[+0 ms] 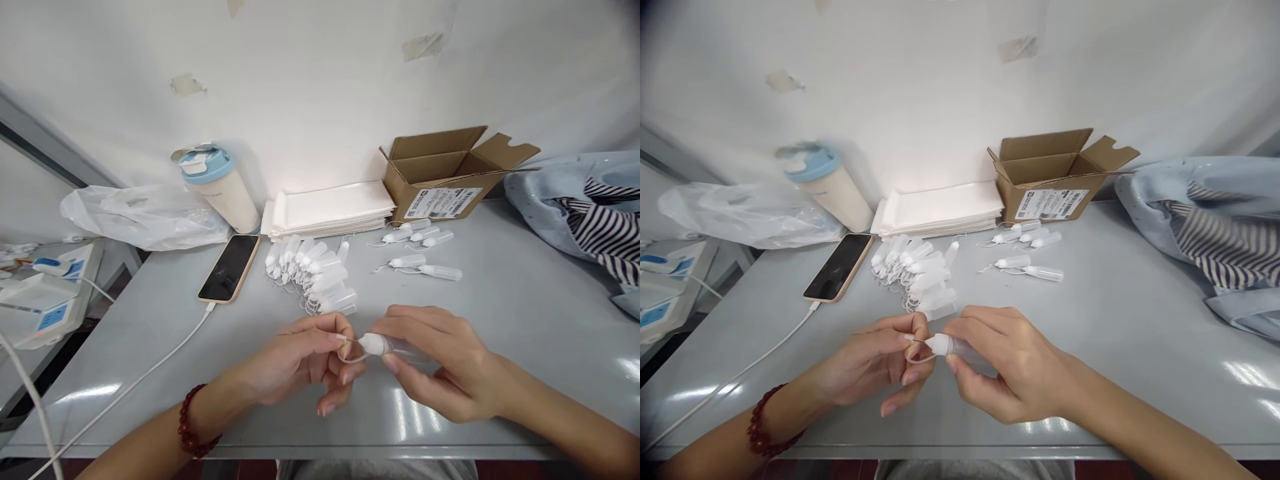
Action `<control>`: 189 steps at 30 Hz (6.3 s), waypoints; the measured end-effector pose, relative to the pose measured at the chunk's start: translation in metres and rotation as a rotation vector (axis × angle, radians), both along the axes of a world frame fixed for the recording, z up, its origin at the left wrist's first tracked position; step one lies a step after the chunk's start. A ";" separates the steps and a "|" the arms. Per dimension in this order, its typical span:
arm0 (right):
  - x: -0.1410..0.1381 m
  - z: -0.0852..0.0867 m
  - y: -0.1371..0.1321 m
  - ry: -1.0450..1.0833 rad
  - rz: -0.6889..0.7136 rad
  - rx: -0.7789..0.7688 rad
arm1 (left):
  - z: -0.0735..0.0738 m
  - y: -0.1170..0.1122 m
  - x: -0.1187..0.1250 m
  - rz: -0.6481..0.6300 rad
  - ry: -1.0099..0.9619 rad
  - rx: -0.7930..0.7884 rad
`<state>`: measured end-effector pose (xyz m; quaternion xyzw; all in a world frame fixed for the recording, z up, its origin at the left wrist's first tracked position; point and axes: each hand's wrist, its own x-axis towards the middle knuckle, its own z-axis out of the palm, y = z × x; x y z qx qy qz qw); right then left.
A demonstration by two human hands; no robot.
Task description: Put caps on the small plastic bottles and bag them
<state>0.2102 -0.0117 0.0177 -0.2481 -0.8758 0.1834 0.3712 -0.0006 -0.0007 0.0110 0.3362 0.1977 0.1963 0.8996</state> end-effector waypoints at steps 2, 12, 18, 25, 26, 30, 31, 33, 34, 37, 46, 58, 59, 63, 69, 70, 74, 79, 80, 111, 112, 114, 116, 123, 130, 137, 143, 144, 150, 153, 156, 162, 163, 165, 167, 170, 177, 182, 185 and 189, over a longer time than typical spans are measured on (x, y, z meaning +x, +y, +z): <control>0.000 0.000 0.000 -0.008 -0.006 0.005 | 0.001 0.000 0.001 0.006 0.011 0.000; 0.000 0.001 -0.001 -0.002 -0.022 0.023 | -0.001 -0.001 0.001 0.009 0.033 0.001; 0.000 0.001 -0.001 -0.006 -0.031 0.024 | 0.000 0.000 0.001 0.003 0.045 0.011; 0.000 -0.001 -0.001 -0.001 -0.043 0.047 | 0.000 -0.002 0.002 0.034 0.071 0.038; 0.001 -0.001 -0.001 -0.006 -0.046 0.050 | 0.000 -0.002 0.002 0.045 0.082 0.054; 0.001 -0.002 -0.002 -0.014 -0.047 0.068 | -0.003 -0.004 0.002 0.085 0.141 0.114; 0.001 -0.002 -0.002 -0.019 -0.046 0.071 | -0.004 -0.005 0.002 0.094 0.153 0.125; 0.000 -0.002 -0.002 -0.035 -0.039 0.068 | -0.004 -0.006 0.002 0.104 0.166 0.144; 0.000 -0.002 -0.002 -0.042 -0.032 0.061 | -0.005 -0.007 0.002 0.106 0.168 0.153; -0.001 -0.001 -0.002 -0.049 -0.019 0.050 | -0.004 -0.008 0.002 0.100 0.177 0.169; -0.003 -0.004 -0.003 -0.036 -0.027 0.057 | -0.004 -0.009 0.002 0.087 0.194 0.179; -0.007 -0.007 -0.004 -0.052 -0.052 0.104 | 0.002 -0.007 0.002 0.040 0.297 0.261; -0.007 -0.007 -0.005 -0.053 -0.061 0.114 | 0.004 -0.007 0.001 0.052 0.340 0.304; -0.004 -0.006 -0.004 -0.047 -0.146 0.168 | 0.011 -0.009 0.000 0.322 0.526 0.693; -0.001 -0.007 -0.001 -0.065 -0.183 0.216 | 0.009 -0.011 -0.001 0.524 0.574 1.103; -0.001 -0.007 -0.001 -0.069 -0.171 0.221 | 0.009 -0.012 0.000 0.528 0.586 1.121; -0.002 -0.007 -0.002 -0.109 -0.108 0.187 | 0.007 -0.012 0.001 0.533 0.602 1.146; -0.003 -0.007 -0.001 -0.164 -0.090 0.155 | 0.006 -0.012 0.001 0.524 0.598 1.124; -0.003 -0.008 -0.001 -0.171 -0.089 0.151 | 0.005 -0.012 0.002 0.520 0.601 1.122; -0.001 -0.018 0.004 -0.174 -0.048 0.104 | 0.002 -0.004 -0.002 0.471 0.628 1.345; -0.002 -0.018 0.004 -0.180 -0.044 0.102 | 0.002 -0.003 -0.002 0.471 0.619 1.416; -0.001 -0.018 0.007 -0.210 -0.072 0.107 | 0.003 0.001 -0.005 0.527 0.617 1.639; 0.001 -0.017 0.012 -0.255 -0.158 0.099 | 0.003 0.009 -0.012 0.684 0.641 1.927; 0.033 -0.027 0.048 -0.469 -0.537 0.076 | -0.006 0.058 -0.057 1.096 1.345 2.210; 0.053 -0.046 0.069 -0.729 -0.616 0.174 | -0.026 0.073 -0.066 0.846 1.726 2.107; 0.049 -0.047 0.070 -0.912 -0.583 0.208 | -0.025 0.067 -0.060 0.767 1.734 1.965; 0.044 -0.041 0.067 -0.801 -0.552 0.211 | -0.017 0.061 -0.054 0.930 1.617 1.950; 0.043 -0.040 0.065 -0.723 -0.536 0.205 | -0.015 0.058 -0.051 0.969 1.537 1.953; 0.026 -0.027 0.044 -0.295 -0.333 0.157 | -0.004 0.026 -0.023 0.784 1.037 1.768; 0.017 -0.021 0.033 -0.253 -0.311 0.187 | -0.003 0.015 -0.015 0.530 0.908 1.666; 0.010 -0.018 0.027 -0.246 -0.285 0.196 | -0.006 0.010 -0.012 0.448 0.848 1.626; 0.005 -0.014 0.020 -0.254 -0.214 0.176 | -0.005 0.006 -0.009 0.495 0.789 1.658; 0.005 -0.013 0.019 -0.247 -0.207 0.175 | -0.004 0.006 -0.008 0.495 0.782 1.660; 0.004 -0.012 0.018 -0.236 -0.191 0.169 | -0.003 0.005 -0.008 0.508 0.775 1.663; 0.004 -0.011 0.017 -0.231 -0.177 0.164 | -0.003 0.004 -0.008 0.551 0.771 1.688; 0.005 -0.011 0.016 -0.226 -0.173 0.161 | -0.005 0.003 -0.009 0.635 0.756 1.760; 0.007 -0.012 0.017 -0.189 -0.180 0.120 | -0.008 0.004 -0.009 0.677 0.735 1.853; 0.005 -0.009 0.015 -0.100 -0.121 -0.010 | -0.004 0.003 -0.008 0.600 0.718 1.735; 0.003 -0.005 0.013 -0.078 -0.073 -0.077 | -0.003 0.001 -0.006 0.576 0.689 1.672; 0.002 -0.003 0.011 -0.071 -0.048 -0.084 | -0.003 0.000 -0.004 0.569 0.672 1.658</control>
